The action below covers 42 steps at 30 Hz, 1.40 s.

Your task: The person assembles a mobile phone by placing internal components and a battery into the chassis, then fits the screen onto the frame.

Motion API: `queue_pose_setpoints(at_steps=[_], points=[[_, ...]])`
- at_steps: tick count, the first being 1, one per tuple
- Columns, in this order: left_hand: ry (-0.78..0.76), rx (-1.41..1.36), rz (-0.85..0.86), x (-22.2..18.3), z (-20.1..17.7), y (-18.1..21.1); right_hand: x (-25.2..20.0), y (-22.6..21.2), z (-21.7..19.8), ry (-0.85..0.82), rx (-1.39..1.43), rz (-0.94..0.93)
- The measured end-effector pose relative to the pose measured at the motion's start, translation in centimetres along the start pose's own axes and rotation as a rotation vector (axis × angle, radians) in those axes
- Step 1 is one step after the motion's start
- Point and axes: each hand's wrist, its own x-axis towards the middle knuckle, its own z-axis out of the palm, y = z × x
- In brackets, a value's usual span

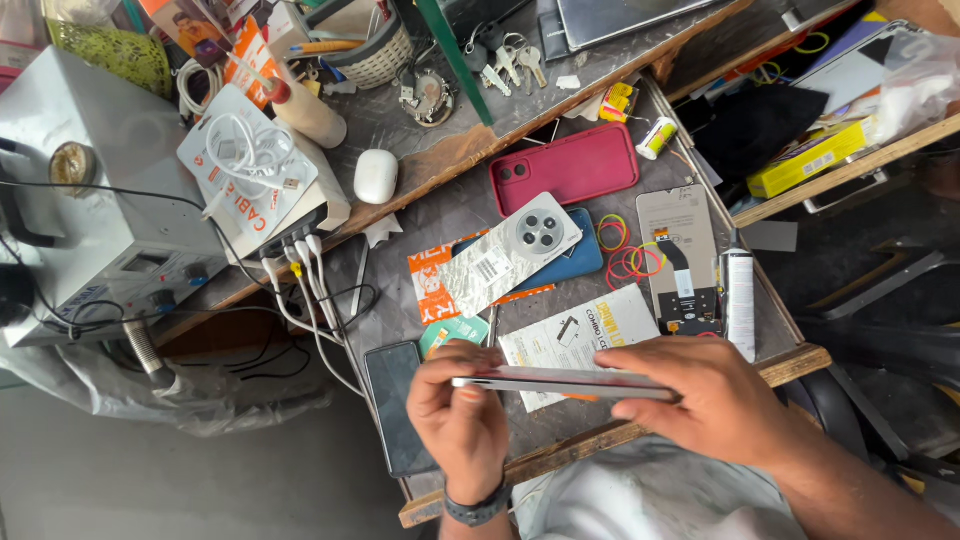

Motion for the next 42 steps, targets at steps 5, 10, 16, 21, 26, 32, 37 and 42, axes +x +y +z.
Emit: queue_pose_setpoints(at_steps=[5,10,16,21,26,32,37,42], points=[[0.038,-0.215,-0.063,0.1,-1.0,-0.4,-2.2,2.0,1.5,0.123,0.115,-0.054],[0.019,-0.247,-0.062,-0.7,-0.9,-0.6,-3.3,2.3,2.3,0.198,0.178,-0.060],[0.035,-0.215,-0.049,-1.2,-1.0,-0.8,-3.5,2.5,2.8,0.233,0.193,-0.075],[-0.013,-0.192,-0.035,-1.4,-0.2,-1.2,-3.3,2.4,3.5,0.241,0.197,-0.192],[-0.114,0.048,0.024,-2.0,0.6,-1.1,-3.1,1.7,4.9,0.344,0.340,-0.149],[-0.140,0.172,0.102,-2.4,0.3,-1.4,-2.7,1.5,5.4,0.435,0.361,-0.113],[-0.167,0.228,0.172,-2.0,-0.2,-1.6,-2.8,2.0,6.3,0.438,0.386,-0.108],[-0.221,0.180,0.171,-1.8,-0.4,-0.6,-3.2,3.2,6.2,0.435,0.404,-0.230]])
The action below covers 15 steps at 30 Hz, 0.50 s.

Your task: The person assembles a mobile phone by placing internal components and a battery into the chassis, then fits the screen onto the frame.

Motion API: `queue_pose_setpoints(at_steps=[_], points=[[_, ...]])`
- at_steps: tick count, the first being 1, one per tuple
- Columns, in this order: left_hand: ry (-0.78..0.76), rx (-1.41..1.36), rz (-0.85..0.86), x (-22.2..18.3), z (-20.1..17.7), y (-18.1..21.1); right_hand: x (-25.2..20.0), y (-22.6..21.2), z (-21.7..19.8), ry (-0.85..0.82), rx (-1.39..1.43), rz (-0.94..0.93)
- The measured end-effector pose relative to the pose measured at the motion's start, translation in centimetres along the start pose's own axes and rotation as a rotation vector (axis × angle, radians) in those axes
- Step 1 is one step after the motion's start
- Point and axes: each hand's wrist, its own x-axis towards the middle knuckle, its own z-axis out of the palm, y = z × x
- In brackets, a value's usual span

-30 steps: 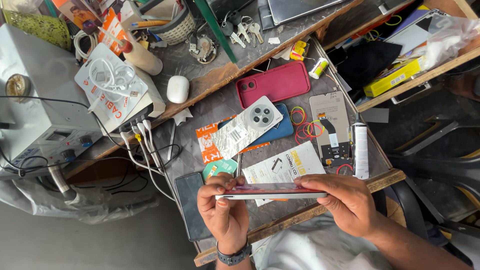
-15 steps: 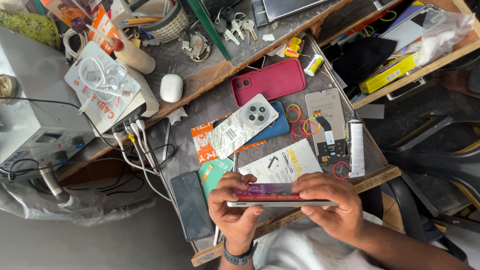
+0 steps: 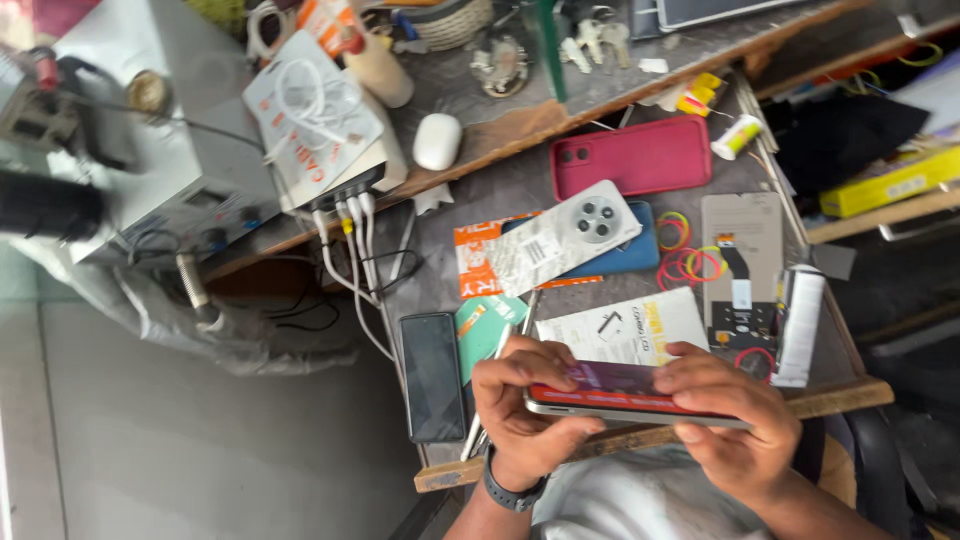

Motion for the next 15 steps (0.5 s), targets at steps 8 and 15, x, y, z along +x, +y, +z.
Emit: queue_pose_setpoints(at_steps=[8,15], points=[[-0.033,-0.008,-0.048,-0.7,0.1,-0.1,-1.1,0.4,-0.3,0.019,0.001,-0.006],[-0.044,-0.033,-0.057,-0.9,0.1,0.2,-2.0,0.7,-0.6,0.002,0.064,0.021]])
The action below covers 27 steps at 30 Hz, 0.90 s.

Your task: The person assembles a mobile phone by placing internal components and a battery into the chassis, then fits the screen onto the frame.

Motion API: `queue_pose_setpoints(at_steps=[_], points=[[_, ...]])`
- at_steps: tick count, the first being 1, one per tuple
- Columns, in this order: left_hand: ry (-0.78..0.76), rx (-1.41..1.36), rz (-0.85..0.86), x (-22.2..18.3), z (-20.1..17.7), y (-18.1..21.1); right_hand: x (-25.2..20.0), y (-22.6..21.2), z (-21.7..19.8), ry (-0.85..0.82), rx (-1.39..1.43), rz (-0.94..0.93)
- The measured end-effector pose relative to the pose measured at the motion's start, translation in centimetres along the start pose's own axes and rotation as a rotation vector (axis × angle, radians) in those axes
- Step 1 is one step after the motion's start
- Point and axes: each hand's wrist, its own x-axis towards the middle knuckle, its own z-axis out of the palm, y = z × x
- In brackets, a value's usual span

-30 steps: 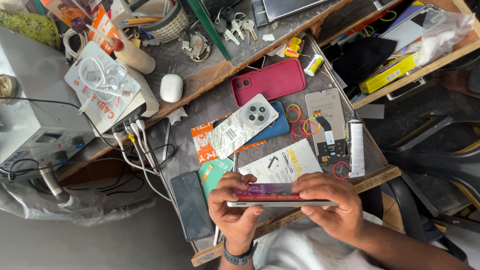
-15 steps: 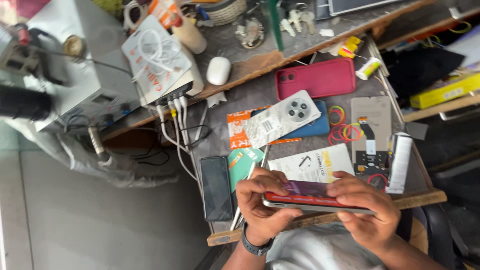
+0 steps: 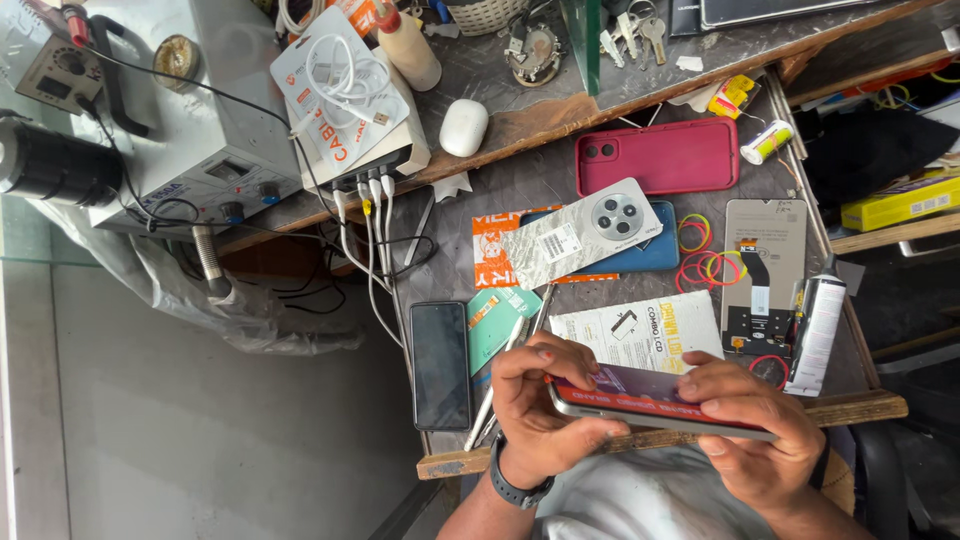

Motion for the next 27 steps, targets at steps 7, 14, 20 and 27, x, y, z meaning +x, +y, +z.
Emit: queue_pose_setpoints(at_steps=[7,14,20,27], points=[[0.129,0.045,-0.484,1.8,-0.8,0.4,-3.4,2.0,-0.8,0.327,0.149,0.768],[0.172,-0.356,-0.556,3.2,-0.5,0.4,0.5,1.6,-0.7,0.518,0.754,1.008],[0.136,-0.332,-0.692,0.2,2.3,-1.7,0.0,1.4,0.3,0.455,0.618,0.851],[0.100,-0.589,-0.547,-0.4,5.4,-1.0,0.2,-0.4,1.5,-0.156,-0.528,-0.211]])
